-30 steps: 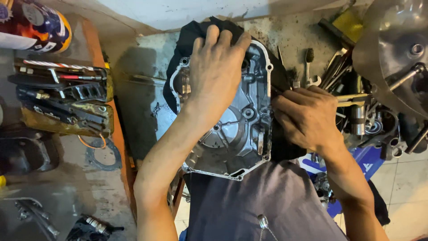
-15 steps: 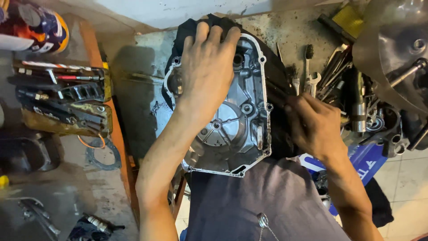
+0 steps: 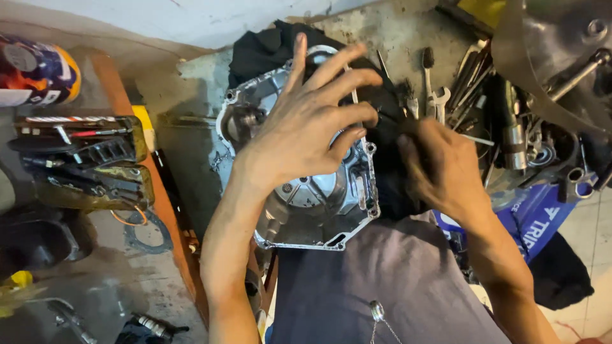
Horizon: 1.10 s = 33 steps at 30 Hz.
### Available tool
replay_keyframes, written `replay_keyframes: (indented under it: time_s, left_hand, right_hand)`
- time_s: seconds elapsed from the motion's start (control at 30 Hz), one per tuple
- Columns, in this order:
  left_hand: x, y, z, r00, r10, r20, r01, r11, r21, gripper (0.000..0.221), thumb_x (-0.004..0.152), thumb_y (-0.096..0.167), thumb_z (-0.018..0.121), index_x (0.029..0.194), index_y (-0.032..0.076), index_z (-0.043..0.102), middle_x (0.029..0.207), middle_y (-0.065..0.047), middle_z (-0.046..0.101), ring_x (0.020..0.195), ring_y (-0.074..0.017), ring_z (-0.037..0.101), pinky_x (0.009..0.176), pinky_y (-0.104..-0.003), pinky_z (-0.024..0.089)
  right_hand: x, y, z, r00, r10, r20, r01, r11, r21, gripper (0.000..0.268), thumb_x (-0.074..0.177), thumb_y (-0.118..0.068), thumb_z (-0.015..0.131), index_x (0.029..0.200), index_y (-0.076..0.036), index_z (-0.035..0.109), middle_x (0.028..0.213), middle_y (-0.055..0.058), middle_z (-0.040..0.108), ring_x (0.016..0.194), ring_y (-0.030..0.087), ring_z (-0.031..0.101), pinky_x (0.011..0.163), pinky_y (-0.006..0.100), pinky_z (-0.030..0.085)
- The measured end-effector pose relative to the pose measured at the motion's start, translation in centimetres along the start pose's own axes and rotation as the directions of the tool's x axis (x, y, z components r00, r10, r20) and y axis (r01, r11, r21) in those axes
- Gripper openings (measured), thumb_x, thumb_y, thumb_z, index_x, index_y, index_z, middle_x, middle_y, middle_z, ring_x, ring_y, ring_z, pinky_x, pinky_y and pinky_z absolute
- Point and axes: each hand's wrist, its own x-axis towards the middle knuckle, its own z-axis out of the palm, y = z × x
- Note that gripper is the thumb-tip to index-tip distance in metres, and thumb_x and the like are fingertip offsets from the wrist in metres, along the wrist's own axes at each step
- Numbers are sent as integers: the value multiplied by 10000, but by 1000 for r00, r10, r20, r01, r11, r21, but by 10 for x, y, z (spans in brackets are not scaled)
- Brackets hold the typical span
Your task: Cleaning and scraping residue from the mating surface of a motorcycle engine crankcase cover.
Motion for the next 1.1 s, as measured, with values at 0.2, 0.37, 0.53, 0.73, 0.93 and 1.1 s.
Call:
replay_keyframes:
  time_s: [0.2, 0.37, 0.53, 0.73, 0.93, 1.1]
  left_hand:
    - [6, 14, -7, 971, -108, 213, 113, 993, -12, 535, 689, 398, 896, 1090, 80, 739, 1329, -41, 575, 1508, -254, 288, 1236, -701, -25]
    - [-14, 52, -17, 978, -199, 58, 191, 974, 125, 797, 752, 507, 829, 1322, -15, 638, 1564, -212, 436, 1534, -331, 243, 1241, -631, 74]
    - [-57, 127, 2, 848, -523, -93, 516, 770, 376, 872, 840, 661, 682, 1332, -54, 603, 1476, -257, 487, 1403, -444, 382, 1089, -622, 324]
    - [-67, 118, 67, 809, -587, -25, 587, 806, 83, 769, 945, 548, 694, 1342, -100, 573, 1222, -232, 641, 1086, -364, 627, 890, -466, 521]
    - [-64, 112, 71, 790, -613, 10, 611, 786, -91, 794, 893, 510, 708, 1323, -138, 544, 1088, -264, 655, 738, -366, 723, 519, -421, 584]
    - [-62, 116, 75, 790, -605, -101, 598, 796, -89, 579, 981, 381, 678, 1305, -89, 579, 1098, -213, 663, 758, -347, 729, 559, -383, 579]
  right_hand:
    - [-7, -8, 0, 977, -182, 109, 187, 982, -33, 307, 883, -102, 617, 1183, -40, 632, 936, 149, 606, 833, 372, 609, 720, 444, 484]
    - [-14, -23, -9, 983, -145, 117, 159, 979, -128, 507, 810, -151, 693, 1293, -27, 601, 777, 100, 606, 696, 327, 594, 650, 439, 443]
    - [-16, -24, -9, 984, -91, 154, 95, 995, -20, 722, 797, -182, 712, 1454, 30, 502, 662, 72, 580, 606, 282, 607, 570, 409, 449]
    - [3, -33, -14, 961, -142, 236, 171, 979, -110, 734, 765, -199, 733, 1431, 15, 513, 640, 104, 582, 596, 332, 592, 581, 428, 456]
    - [10, -34, -22, 952, -115, 282, 149, 983, -104, 629, 810, -196, 708, 1387, -2, 550, 707, 121, 652, 620, 342, 645, 552, 436, 479]
    - [7, -35, -23, 949, -94, 300, 139, 982, -131, 655, 789, -236, 724, 1370, 14, 555, 649, 134, 631, 585, 359, 633, 545, 455, 481]
